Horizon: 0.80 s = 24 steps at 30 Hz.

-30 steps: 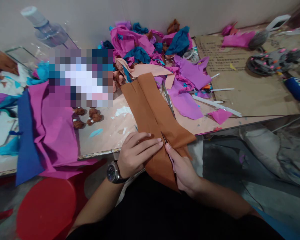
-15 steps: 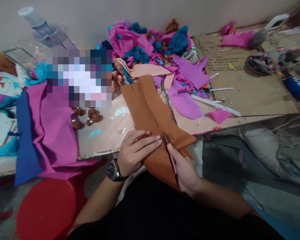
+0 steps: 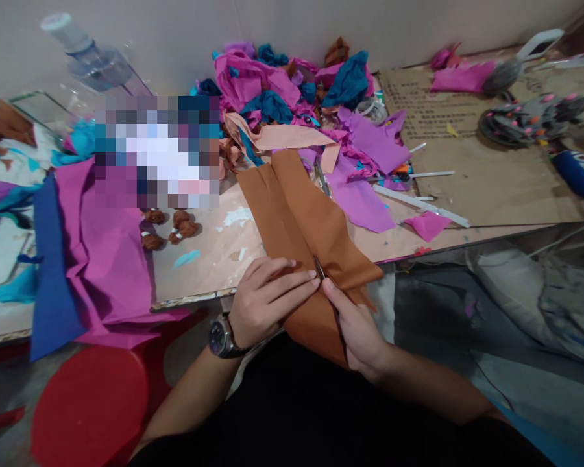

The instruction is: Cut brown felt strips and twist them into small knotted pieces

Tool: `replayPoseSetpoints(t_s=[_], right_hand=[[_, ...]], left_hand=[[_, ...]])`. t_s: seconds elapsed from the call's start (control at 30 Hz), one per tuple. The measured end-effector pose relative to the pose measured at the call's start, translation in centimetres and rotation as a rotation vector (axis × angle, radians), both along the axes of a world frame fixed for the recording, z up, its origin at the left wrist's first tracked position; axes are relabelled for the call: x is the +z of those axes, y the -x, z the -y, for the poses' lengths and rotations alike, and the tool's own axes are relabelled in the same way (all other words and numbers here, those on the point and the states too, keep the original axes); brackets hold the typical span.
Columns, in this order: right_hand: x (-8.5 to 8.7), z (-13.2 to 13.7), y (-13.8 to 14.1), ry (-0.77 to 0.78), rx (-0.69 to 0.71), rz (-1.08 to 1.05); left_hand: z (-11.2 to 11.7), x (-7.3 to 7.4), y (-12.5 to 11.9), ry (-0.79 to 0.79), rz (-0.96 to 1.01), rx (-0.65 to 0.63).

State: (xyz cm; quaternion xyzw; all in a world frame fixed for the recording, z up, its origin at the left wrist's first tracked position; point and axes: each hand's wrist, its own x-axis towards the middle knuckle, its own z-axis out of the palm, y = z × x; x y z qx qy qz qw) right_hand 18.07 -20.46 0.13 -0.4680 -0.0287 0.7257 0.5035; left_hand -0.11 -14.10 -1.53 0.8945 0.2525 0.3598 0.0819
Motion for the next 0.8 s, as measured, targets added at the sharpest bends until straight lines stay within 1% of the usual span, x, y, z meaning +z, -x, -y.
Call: replayPoseSetpoints(t_s=[0.13,0.3,0.47,0.57,0.73,0.8], right_hand=[[0.0,-0.01,-0.02,-0.018,0.004,0.01],[0.1,-0.02,0.0,0.01,0.005,0.032],[-0.23,0.04,0.08,0.018,0.012,0.016],[-0.41,0.06,0.13,0.0,0.018,-0.015],[-0.49,0.08,0.19,-0.012,-0.018,0.019],[-0.51,0.1,0.15,-0.02,-0.004,0.033]], left_hand=[[-0.03,0.0,0.01,0.0,-0.002,0.001],[-0.03,0.0,0.0,-0.005,0.0,0.005],[0.03,0.09,-0.1,0.0,0.01,0.005],[0.08,0.04,-0.11,-0.004,0.016,-0.003],[-0.12,-0.12,-0.07,0.01,0.029,-0.006],[-0.42,-0.08,-0.04,0.025,0.026,0.005]])
